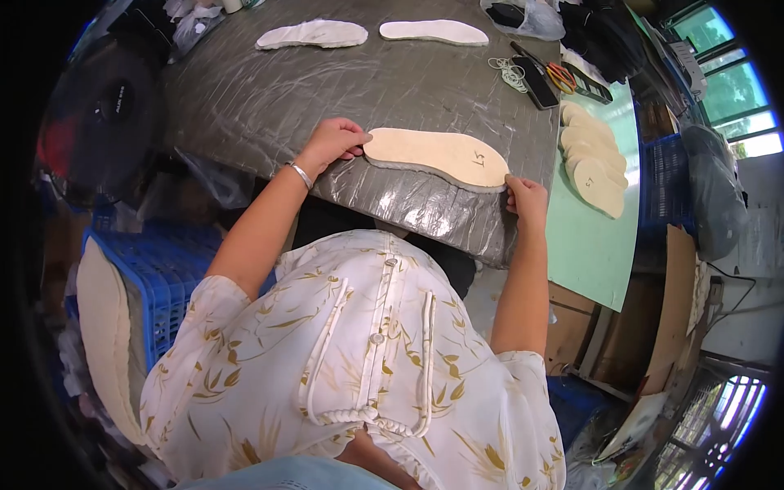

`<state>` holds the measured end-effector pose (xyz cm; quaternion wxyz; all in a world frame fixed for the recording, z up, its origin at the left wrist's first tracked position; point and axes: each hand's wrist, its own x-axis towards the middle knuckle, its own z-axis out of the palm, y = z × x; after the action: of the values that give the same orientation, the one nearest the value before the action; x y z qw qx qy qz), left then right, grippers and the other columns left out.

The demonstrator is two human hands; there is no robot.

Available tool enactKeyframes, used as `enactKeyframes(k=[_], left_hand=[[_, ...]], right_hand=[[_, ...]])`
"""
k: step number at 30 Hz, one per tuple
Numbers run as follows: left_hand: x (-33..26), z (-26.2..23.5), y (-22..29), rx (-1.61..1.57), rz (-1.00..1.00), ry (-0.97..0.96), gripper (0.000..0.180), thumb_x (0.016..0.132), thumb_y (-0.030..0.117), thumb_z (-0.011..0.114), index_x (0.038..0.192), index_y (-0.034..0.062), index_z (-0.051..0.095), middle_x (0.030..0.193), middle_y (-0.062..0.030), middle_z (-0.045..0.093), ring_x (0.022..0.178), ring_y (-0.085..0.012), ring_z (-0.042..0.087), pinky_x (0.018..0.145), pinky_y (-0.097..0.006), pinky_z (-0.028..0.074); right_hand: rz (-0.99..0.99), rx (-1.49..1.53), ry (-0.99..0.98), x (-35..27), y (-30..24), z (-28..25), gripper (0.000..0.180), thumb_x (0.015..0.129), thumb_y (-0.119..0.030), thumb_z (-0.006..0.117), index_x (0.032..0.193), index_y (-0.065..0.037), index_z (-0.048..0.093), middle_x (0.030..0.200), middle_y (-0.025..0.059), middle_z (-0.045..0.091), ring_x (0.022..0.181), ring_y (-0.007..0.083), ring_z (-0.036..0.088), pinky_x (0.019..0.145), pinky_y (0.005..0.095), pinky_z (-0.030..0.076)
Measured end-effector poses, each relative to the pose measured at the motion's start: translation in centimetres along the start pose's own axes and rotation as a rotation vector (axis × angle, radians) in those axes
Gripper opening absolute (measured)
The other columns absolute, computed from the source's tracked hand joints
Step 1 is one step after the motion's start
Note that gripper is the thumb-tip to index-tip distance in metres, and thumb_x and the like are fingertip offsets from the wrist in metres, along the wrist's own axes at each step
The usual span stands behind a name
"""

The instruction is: Assembling shoe insoles by aligning and pressing liners onto foam bases.

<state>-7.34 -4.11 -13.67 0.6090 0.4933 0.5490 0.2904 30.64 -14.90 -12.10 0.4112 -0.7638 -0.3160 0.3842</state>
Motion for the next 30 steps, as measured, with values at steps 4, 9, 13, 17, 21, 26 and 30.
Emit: enactKeyframes(k=[4, 9, 13, 17, 21, 26, 30], left_hand=[[0.0, 0.3, -0.7, 0.004, 0.055, 0.016, 0.023, 0.083, 0.016, 0.077, 0.098, 0.002, 0.066, 0.082, -0.0031, 0.069, 0.067, -0.0074, 0.065, 0.057, -0.019, 0.051], [0.0, 1.4, -1.4, 0.398, 0.3, 0.163, 0.026, 0.084, 0.018, 0.075, 0.098, -0.003, 0.071, 0.084, -0.0087, 0.069, 0.066, -0.0141, 0.065, 0.06, -0.028, 0.052], [-0.1, 0.9, -1.6, 0.744, 0.503, 0.283, 0.032, 0.082, 0.023, 0.076, 0.104, -0.0003, 0.071, 0.092, -0.0123, 0.067, 0.076, -0.0193, 0.065, 0.069, -0.032, 0.053], [0.5, 0.1, -1.8, 0.655, 0.52, 0.262, 0.038, 0.082, 0.027, 0.076, 0.11, 0.0031, 0.069, 0.099, -0.0134, 0.065, 0.084, -0.0248, 0.064, 0.076, -0.036, 0.052], [-0.5, 2.6, 1.3, 0.739, 0.645, 0.225, 0.042, 0.083, 0.026, 0.074, 0.116, 0.0022, 0.065, 0.114, -0.0153, 0.063, 0.102, -0.0321, 0.062, 0.088, -0.04, 0.05], [-0.3, 6.6, 3.4, 0.852, 0.852, 0.018, 0.051, 0.082, 0.023, 0.075, 0.125, 0.0013, 0.059, 0.128, -0.0171, 0.06, 0.118, -0.0351, 0.056, 0.099, -0.041, 0.045], [1.4, 9.2, 3.9, 0.914, 0.732, -0.122, 0.067, 0.082, 0.036, 0.075, 0.133, 0.0, 0.053, 0.135, -0.0194, 0.055, 0.124, -0.0361, 0.052, 0.104, -0.044, 0.041]], right_hand=[[0.004, -0.004, -0.016, 0.1, 0.2, -0.2, 0.021, 0.081, -0.023, 0.076, 0.075, -0.007, 0.065, 0.063, -0.0038, 0.057, 0.049, 0.0051, 0.05, 0.045, 0.0225, 0.044], [0.005, 0.007, -0.014, -0.1, 0.6, -0.5, 0.023, 0.081, -0.025, 0.076, 0.077, -0.004, 0.067, 0.062, -0.0028, 0.057, 0.049, 0.006, 0.051, 0.046, 0.0222, 0.044], [-0.008, 0.023, -0.004, -0.6, 0.3, -0.2, 0.023, 0.082, -0.024, 0.074, 0.076, -0.003, 0.067, 0.06, -0.0023, 0.056, 0.048, 0.007, 0.051, 0.045, 0.022, 0.042], [-0.003, 0.053, -0.015, -0.2, 0.5, 0.1, 0.024, 0.082, -0.025, 0.075, 0.075, -0.002, 0.068, 0.059, -0.0016, 0.056, 0.048, 0.0073, 0.05, 0.046, 0.0222, 0.043], [0.014, 0.091, 0.003, -0.3, 0.6, -0.2, 0.024, 0.081, -0.024, 0.075, 0.077, -0.001, 0.069, 0.064, 0.0, 0.059, 0.051, 0.0081, 0.053, 0.048, 0.0227, 0.046], [-0.008, 0.109, 0.004, -0.3, 0.4, 0.0, 0.025, 0.082, -0.022, 0.073, 0.077, 0.001, 0.069, 0.065, 0.0019, 0.061, 0.051, 0.0085, 0.055, 0.048, 0.0236, 0.048], [0.001, 0.091, 0.02, -0.8, -0.1, 0.2, 0.027, 0.081, -0.022, 0.074, 0.086, 0.004, 0.072, 0.065, 0.0026, 0.062, 0.052, 0.0082, 0.055, 0.047, 0.023, 0.048]])
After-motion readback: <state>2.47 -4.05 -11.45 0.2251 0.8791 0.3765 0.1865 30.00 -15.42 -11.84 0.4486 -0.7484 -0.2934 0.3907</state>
